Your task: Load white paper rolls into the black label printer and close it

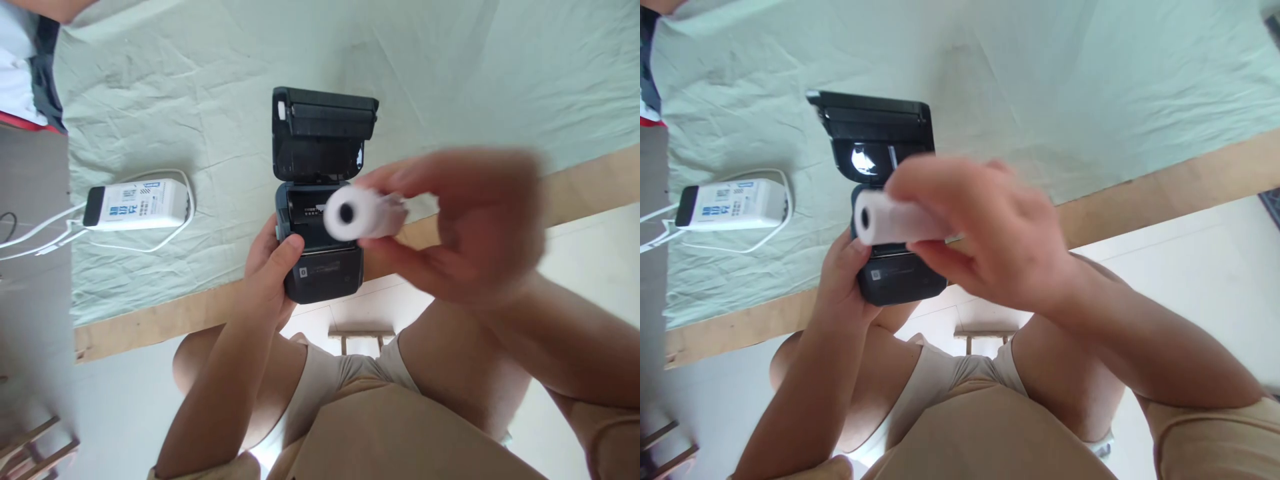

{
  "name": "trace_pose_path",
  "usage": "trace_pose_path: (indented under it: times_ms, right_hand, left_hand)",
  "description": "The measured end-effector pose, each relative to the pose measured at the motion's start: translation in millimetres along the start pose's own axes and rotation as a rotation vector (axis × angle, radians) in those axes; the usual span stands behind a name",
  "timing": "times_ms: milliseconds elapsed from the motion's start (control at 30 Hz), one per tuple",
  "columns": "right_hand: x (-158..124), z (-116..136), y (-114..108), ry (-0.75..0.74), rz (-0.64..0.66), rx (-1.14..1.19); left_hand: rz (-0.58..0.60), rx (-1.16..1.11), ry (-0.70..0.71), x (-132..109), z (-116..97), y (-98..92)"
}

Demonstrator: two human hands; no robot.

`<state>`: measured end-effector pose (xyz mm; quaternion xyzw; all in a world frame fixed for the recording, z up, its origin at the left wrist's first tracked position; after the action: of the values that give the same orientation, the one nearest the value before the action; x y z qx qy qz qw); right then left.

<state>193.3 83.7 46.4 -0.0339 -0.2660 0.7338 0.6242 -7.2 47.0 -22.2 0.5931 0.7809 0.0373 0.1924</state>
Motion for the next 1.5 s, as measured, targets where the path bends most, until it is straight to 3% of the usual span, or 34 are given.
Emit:
trace_pose_path:
  times_ms: [133, 300, 433, 800, 1233, 1367, 1500]
  right_hand:
    - [-2, 27, 23, -0.394, -0.134, -0.252]
    - [2, 19, 32, -0.421, -0.097, -0.319]
    - [-3, 23, 32, -0.586, -0.179, -0.365]
    - [-1, 19, 38, -0.604, -0.165, -0.417]
    - [0, 19, 35, -0.613, -0.126, -0.353]
    - [-9, 29, 28, -0.692, -0.141, -0.359]
    - [-28, 32, 35, -0.778, -0.102, -0.308]
  left_hand:
    - [0.017, 0.012, 0.007, 0, 1, 0.2]
    - [0.114, -0.045, -0.022, 2, 5, 2.1]
    - [0.191, -0.059, 0.007, 2, 6, 3.0]
    - [0.251, -0.090, 0.003, 4, 9, 3.2]
    - [0.190, -0.017, -0.011, 3, 8, 2.0]
    - [0.170, -0.057, -0.009, 4, 6, 2.0]
    - [0.181, -0.067, -0.018, 5, 6, 1.5]
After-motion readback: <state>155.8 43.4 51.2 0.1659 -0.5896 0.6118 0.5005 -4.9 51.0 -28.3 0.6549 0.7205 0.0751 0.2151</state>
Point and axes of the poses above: each hand's wrist, its own x-axis towards the middle knuckle, its own y-axis out of the palm, z = x × y, the point moved 6 cm from there along x, towards the middle knuckle, and after that the axes turned 7 degrees about -z, right-handed, at the moved point
